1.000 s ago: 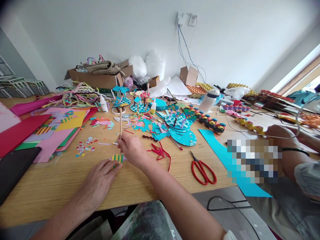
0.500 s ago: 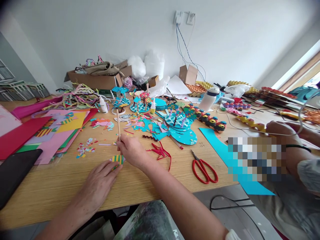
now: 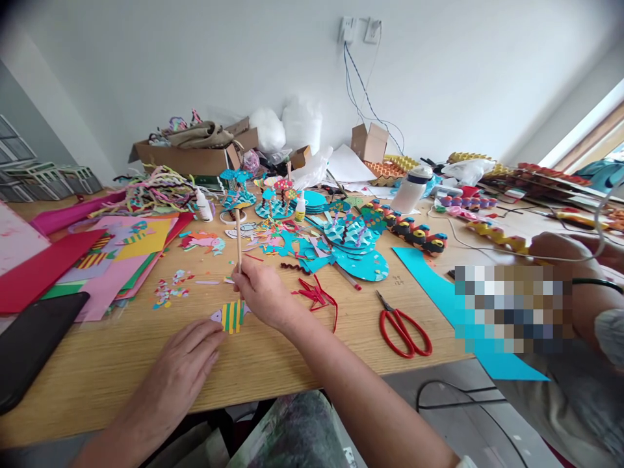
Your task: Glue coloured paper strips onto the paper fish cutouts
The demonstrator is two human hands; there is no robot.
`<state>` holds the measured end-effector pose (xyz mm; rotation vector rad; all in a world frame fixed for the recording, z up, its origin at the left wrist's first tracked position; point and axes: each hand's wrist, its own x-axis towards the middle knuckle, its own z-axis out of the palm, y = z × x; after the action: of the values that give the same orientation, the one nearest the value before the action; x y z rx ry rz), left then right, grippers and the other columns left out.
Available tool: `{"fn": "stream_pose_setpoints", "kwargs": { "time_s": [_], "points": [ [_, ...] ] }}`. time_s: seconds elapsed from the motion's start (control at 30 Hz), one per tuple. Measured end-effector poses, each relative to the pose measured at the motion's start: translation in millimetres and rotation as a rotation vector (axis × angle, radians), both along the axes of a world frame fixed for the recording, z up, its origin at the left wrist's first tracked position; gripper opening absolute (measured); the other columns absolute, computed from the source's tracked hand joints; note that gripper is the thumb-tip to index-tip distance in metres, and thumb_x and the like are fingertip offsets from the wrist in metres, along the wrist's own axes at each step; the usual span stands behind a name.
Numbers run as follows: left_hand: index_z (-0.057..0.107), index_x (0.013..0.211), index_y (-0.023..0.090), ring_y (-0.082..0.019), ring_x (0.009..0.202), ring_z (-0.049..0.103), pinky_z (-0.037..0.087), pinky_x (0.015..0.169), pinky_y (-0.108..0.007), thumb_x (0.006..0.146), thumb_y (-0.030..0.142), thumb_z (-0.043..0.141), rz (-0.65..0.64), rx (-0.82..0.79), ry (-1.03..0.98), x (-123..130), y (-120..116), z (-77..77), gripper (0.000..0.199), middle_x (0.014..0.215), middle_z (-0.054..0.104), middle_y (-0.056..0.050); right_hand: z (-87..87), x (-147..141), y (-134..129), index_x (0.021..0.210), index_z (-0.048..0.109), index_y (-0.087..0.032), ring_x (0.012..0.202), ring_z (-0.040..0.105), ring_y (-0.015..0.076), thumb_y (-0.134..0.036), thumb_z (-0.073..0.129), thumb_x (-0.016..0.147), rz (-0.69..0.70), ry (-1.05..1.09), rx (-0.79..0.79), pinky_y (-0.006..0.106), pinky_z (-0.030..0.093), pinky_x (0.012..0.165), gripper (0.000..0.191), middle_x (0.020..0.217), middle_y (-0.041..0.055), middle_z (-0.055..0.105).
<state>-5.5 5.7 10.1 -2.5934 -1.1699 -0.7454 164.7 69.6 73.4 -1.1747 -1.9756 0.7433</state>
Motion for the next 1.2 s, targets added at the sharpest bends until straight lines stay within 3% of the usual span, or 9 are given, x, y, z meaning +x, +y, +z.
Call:
{"fn": "stream_pose_setpoints", "kwargs": {
  "time_s": [0.13,0.3,0.53,0.67,0.87,1.03,1.13,1.2],
  "points": [
    [0.056,0.101,0.015,-0.02,0.091,0.054,0.047,0.08,-0.036,0.082,0.01,0.036,0.007,-0.011,-0.016,-0.5,-1.1,1.1,0.029,0.098,0.061,-0.007,2.2,-1.7,-6.6,0.069,0.048,-0.016,0.052,0.048,0.0058,-0.011,0.039,0.083,0.044,-0.023,-0.01,0.016,0.034,0.052,0.018,0.057,-0.0041,0.051],
    [0.056,0.105,0.014,-0.026,0.097,0.051,0.046,0.082,-0.041,0.077,0.013,0.046,0.047,-0.089,0.099,13.6,4.8,-5.8,0.03,0.104,0.061,-0.008,-0.8,-4.6,-8.7,0.068,0.047,-0.016,0.051,0.047,0.0061,-0.012,0.04,0.083,0.035,-0.053,-0.03,0.016,0.034,0.051,0.017,0.057,-0.0041,0.05],
    [0.057,0.107,0.014,-0.026,0.101,0.049,0.042,0.085,-0.042,0.076,0.016,0.051,0.091,-0.164,0.162,18.7,4.9,-5.7,0.032,0.106,0.061,-0.008,-8.7,-3.5,9.4,0.067,0.048,-0.016,0.048,0.048,0.0062,-0.011,0.038,0.083,0.028,-0.019,-0.083,0.016,0.034,0.047,0.019,0.054,-0.0043,0.05],
    [0.057,0.108,0.015,-0.025,0.101,0.049,0.041,0.085,-0.041,0.076,0.014,0.049,0.091,-0.161,0.166,18.5,4.1,-5.6,0.032,0.107,0.06,-0.007,-3.9,-3.9,15.0,0.065,0.046,-0.017,0.047,0.048,0.0055,-0.01,0.04,0.082,-0.016,-0.002,-0.057,0.015,0.035,0.049,0.019,0.052,-0.0054,0.049],
    [0.057,0.106,0.016,-0.024,0.1,0.05,0.041,0.085,-0.041,0.079,0.016,0.045,0.082,-0.148,0.147,18.7,4.4,-6.8,0.03,0.107,0.06,-0.008,-6.6,-3.9,11.2,0.067,0.047,-0.016,0.048,0.049,0.0051,-0.011,0.039,0.082,0.047,-0.038,-0.057,0.015,0.035,0.048,0.018,0.056,-0.0044,0.052],
    [0.058,0.104,0.016,-0.025,0.096,0.052,0.043,0.082,-0.041,0.078,0.015,0.045,0.072,-0.139,0.144,17.7,5.9,-6.3,0.029,0.104,0.061,-0.008,-10.2,-5.1,28.0,0.066,0.048,-0.016,0.047,0.048,0.0056,-0.012,0.039,0.082,0.029,-0.011,-0.057,0.016,0.036,0.048,0.019,0.054,-0.0042,0.052],
    [0.058,0.104,0.017,-0.024,0.095,0.053,0.044,0.081,-0.041,0.078,0.015,0.044,0.069,-0.121,0.132,17.9,6.2,-7.9,0.029,0.104,0.062,-0.008,-1.8,3.5,31.3,0.07,0.052,-0.015,0.053,0.052,0.0075,-0.016,0.041,0.083,-0.025,0.028,0.022,0.018,0.04,0.053,0.017,0.058,-0.0024,0.055],
    [0.058,0.104,0.017,-0.024,0.095,0.053,0.044,0.082,-0.041,0.079,0.015,0.043,0.068,-0.103,0.111,17.5,5.7,-9.6,0.029,0.103,0.062,-0.008,8.1,17.2,22.5,0.075,0.057,-0.016,0.064,0.055,0.01,-0.019,0.046,0.083,-0.075,0.031,0.183,0.021,0.042,0.06,0.014,0.068,0.0007,0.058]
  ]
}}
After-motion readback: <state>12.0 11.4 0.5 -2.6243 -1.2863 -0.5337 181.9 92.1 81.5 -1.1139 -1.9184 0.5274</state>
